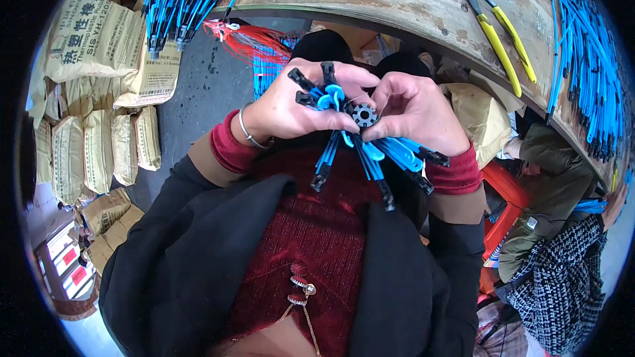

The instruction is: The person assembles blue plastic industrial components and connectors at a production workbench using pliers.

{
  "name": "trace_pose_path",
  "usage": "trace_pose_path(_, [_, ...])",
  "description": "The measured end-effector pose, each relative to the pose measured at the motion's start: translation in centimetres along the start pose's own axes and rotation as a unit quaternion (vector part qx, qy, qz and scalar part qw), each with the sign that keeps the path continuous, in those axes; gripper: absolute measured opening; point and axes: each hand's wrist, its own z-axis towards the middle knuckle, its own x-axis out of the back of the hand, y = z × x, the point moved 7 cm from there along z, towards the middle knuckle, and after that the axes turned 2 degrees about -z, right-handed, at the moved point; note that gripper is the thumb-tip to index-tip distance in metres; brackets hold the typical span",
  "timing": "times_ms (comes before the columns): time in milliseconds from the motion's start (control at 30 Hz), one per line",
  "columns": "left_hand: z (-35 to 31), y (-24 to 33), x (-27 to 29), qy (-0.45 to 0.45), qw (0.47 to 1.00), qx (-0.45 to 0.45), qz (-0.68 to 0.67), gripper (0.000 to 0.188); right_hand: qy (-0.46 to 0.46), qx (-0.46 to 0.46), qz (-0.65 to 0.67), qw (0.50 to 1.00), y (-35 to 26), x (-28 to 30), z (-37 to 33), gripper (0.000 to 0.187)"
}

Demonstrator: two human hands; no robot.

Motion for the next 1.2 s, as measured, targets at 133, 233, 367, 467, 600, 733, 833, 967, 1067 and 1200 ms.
trace_pose_path(133, [0.2,0.3,-0.1,-0.052,0.997,-0.029,0.048,0.037,-0.079,-0.032,-0.059,0.995,-1.1,-0.7,1.3,0.032])
trace_pose_path(233, [0.5,0.3,-0.1,-0.101,0.993,-0.021,0.049,0.038,-0.15,-0.047,-0.105,0.982,-0.8,-1.5,2.0,0.034])
trace_pose_path(367, [1.4,0.3,0.5,-0.141,0.986,-0.053,0.068,0.041,-0.165,0.002,-0.113,0.98,-0.7,-1.8,2.5,0.038])
trace_pose_path(467, [1.6,2.1,1.2,-0.112,0.97,-0.162,0.142,0.046,-0.113,0.002,-0.178,0.978,-1.7,-1.6,2.9,0.072])
trace_pose_path(600, [1.3,4.2,1.3,-0.075,0.893,-0.233,0.378,0.051,-0.175,-0.013,-0.311,0.934,-2.0,-3.9,2.5,0.075])
trace_pose_path(733, [1.0,4.7,1.6,-0.035,0.889,-0.235,0.39,0.053,-0.097,-0.005,-0.239,0.966,-0.8,-2.6,2.1,0.066])
trace_pose_path(833, [-0.1,2.7,3.5,0.051,0.975,-0.027,0.214,0.053,-0.031,0.084,-0.243,0.966,-1.6,-2.6,1.5,0.06])
trace_pose_path(967, [-3.3,1.0,3.1,0.097,0.995,-0.018,0.013,0.043,0.057,0.076,-0.204,0.974,-0.8,-2.5,0.7,0.058])
trace_pose_path(1067, [-3.9,0.9,2.4,0.107,0.981,-0.076,0.143,0.042,0.091,0.067,-0.242,0.964,-0.6,-3.1,0.6,0.059])
trace_pose_path(1200, [-3.4,0.7,2.0,0.125,0.96,-0.08,0.236,0.038,0.12,0.097,-0.357,0.921,-1.4,-3.9,0.7,0.062])
